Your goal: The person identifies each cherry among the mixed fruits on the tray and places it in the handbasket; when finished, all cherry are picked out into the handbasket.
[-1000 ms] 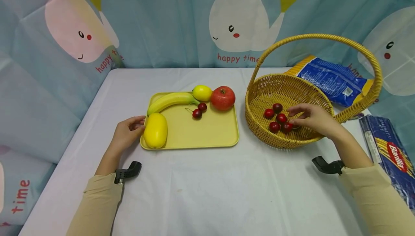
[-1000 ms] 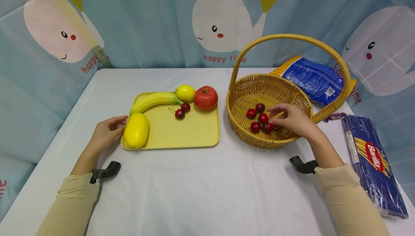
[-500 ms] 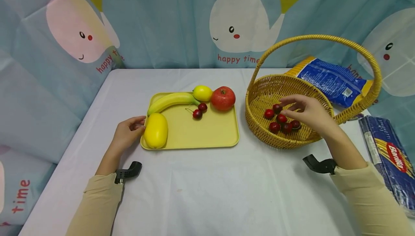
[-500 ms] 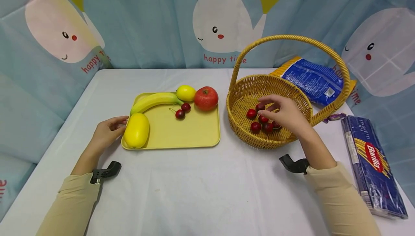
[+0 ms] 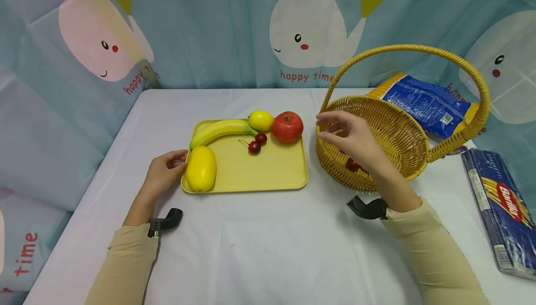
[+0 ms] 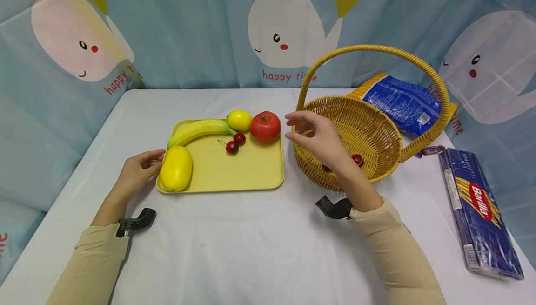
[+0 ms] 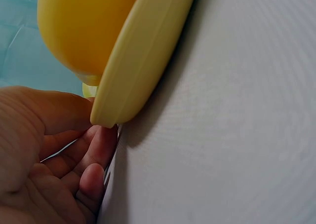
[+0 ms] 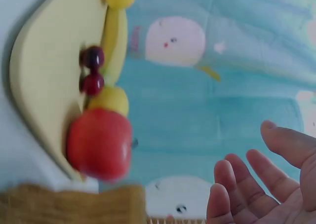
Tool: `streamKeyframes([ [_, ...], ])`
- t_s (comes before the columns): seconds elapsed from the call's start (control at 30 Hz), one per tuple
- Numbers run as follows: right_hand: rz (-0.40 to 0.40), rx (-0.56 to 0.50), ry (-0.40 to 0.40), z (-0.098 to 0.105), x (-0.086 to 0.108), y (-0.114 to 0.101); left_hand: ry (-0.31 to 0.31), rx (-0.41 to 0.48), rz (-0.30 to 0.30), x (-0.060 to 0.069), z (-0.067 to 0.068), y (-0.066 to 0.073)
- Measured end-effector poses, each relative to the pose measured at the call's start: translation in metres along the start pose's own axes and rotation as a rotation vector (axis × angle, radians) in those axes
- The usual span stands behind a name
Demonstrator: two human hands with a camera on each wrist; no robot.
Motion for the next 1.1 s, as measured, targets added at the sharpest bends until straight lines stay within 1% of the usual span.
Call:
streamKeyframes([
  [0.23,0.004,-0.036,-0.108,-0.048,-0.015,0.007,0.006,-0.006,-0.005,0.000,0.001,0.001],
  [0.33,0.014,-0.054,-0.128,-0.066,-0.021,0.011,0.008,-0.008,-0.006,0.001,0.002,0.002],
  [0.43,0.001,-0.063,-0.126,-0.080,-0.029,0.018,0.009,-0.009,-0.002,0.001,0.002,0.002],
  [0.63,-0.045,-0.077,-0.104,-0.100,-0.044,0.039,0.008,-0.004,-0.003,0.000,0.001,0.000],
  [0.73,-0.043,-0.073,-0.108,-0.109,-0.051,0.045,0.006,-0.005,0.001,0.000,0.001,-0.001],
  [0.93,-0.076,-0.032,-0.122,-0.126,-0.065,0.056,0.010,0.001,-0.005,0.000,0.001,-0.001],
  [1.1,-0.113,0.035,-0.147,-0.136,-0.073,0.064,0.007,0.002,-0.011,0.001,0.000,0.000],
])
Point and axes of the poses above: each hand's wrist, its own x-axis away from the middle knuckle, its own z-axis out of the back of the hand, y = z × x, the point moved 9 cm from there along -x, towards the middle knuckle, and after that the axes turned 14 degrees about -x, right-handed, at the moved point
